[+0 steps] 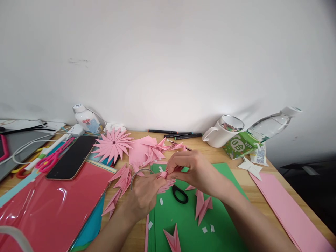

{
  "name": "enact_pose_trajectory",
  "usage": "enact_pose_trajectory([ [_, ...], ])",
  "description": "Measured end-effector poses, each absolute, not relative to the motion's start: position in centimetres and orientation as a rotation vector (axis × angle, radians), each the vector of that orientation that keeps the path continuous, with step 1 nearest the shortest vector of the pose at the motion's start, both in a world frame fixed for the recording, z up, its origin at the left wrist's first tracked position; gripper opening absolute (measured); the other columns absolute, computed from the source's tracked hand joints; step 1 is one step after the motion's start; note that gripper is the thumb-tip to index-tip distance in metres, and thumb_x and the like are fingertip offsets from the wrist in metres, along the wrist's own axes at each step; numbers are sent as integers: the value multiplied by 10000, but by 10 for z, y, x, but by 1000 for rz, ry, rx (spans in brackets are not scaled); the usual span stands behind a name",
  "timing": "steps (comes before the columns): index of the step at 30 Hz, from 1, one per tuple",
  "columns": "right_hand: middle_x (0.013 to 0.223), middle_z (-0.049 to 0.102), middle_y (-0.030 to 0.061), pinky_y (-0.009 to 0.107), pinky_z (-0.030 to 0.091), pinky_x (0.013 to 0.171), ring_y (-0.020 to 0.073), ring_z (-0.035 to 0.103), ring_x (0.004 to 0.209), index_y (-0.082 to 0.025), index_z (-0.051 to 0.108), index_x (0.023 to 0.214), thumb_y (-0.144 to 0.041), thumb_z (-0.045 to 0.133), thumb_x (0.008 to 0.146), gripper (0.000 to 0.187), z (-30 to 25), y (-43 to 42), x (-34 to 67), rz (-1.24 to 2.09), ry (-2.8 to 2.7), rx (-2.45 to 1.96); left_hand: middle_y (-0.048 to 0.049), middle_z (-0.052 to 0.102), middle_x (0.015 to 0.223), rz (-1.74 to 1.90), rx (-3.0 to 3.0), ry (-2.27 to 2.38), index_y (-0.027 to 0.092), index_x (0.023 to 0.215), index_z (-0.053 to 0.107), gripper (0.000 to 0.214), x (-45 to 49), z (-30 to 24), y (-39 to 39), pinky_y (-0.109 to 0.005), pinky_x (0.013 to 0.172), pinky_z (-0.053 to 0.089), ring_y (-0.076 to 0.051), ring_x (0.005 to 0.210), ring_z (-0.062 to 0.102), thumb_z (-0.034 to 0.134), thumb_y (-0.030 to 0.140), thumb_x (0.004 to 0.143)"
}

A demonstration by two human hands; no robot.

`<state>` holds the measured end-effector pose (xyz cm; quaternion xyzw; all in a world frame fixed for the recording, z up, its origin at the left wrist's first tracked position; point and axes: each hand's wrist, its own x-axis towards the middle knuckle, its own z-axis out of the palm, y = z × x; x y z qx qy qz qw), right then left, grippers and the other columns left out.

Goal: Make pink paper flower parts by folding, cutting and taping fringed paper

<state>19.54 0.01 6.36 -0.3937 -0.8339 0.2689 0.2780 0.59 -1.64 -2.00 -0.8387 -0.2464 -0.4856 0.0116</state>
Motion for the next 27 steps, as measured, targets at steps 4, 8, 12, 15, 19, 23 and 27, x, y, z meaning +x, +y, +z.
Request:
enact_pose_trajectory([
  [4, 707, 687, 26, 235, 427, 591, 129, 584, 631, -151, 670, 695, -80, 718, 771, 114, 62, 0, 195, 673, -2263, -1049, -48, 682, 768, -1498, -2641, -792, 157, 981, 573, 244, 6, -20, -17, -240, 664, 525, -137, 744, 671, 390, 16, 900],
  [8, 712, 688, 31, 238, 423, 594, 130, 588, 633, -149, 664, 700, -73, 695, 789, 121, 59, -1, 195, 625, -2282, -1035, -27, 655, 696, -1515, -2626, -791, 160, 976, 573, 228, 6, -20, -16, -228, 596, 504, -130, 665, 645, 399, 29, 907],
  [12, 707, 685, 29, 238, 420, 594, 129, 584, 632, -144, 659, 698, -70, 704, 783, 122, 60, -1, 195, 653, -2276, -1050, -23, 645, 671, -1514, -2615, -786, 156, 964, 572, 217, 6, -20, -16, -235, 589, 501, -134, 641, 639, 406, 29, 905],
  [15, 690, 680, 21, 239, 415, 591, 125, 571, 622, -145, 659, 686, -70, 719, 770, 128, 64, 0, 196, 696, -2274, -1061, -43, 685, 742, -1508, -2624, -791, 162, 976, 578, 229, 6, -21, -17, -245, 645, 523, -144, 714, 672, 403, 33, 905],
  [19, 680, 677, 15, 240, 412, 595, 124, 567, 622, -147, 657, 675, -68, 732, 757, 136, 66, 1, 198, 754, -2274, -1062, -68, 715, 813, -1511, -2660, -767, 149, 1008, 584, 251, 7, -23, -18, -226, 662, 525, -145, 801, 691, 407, 11, 895],
  [23, 680, 673, 17, 241, 406, 592, 122, 558, 622, -145, 652, 671, -98, 724, 778, 137, 65, 2, 198, 791, -2274, -1036, -73, 718, 818, -1521, -2676, -744, 135, 1027, 587, 278, 8, -21, -17, -218, 666, 526, -141, 828, 695, 389, -8, 896],
  [27, 701, 673, 16, 236, 407, 596, 121, 559, 640, -149, 649, 700, -99, 683, 814, 129, 65, 3, 200, 837, -2262, -1022, -68, 722, 819, -1527, -2668, -740, 145, 1040, 589, 280, 8, -18, -17, -230, 653, 530, -143, 808, 694, 391, 3, 902],
])
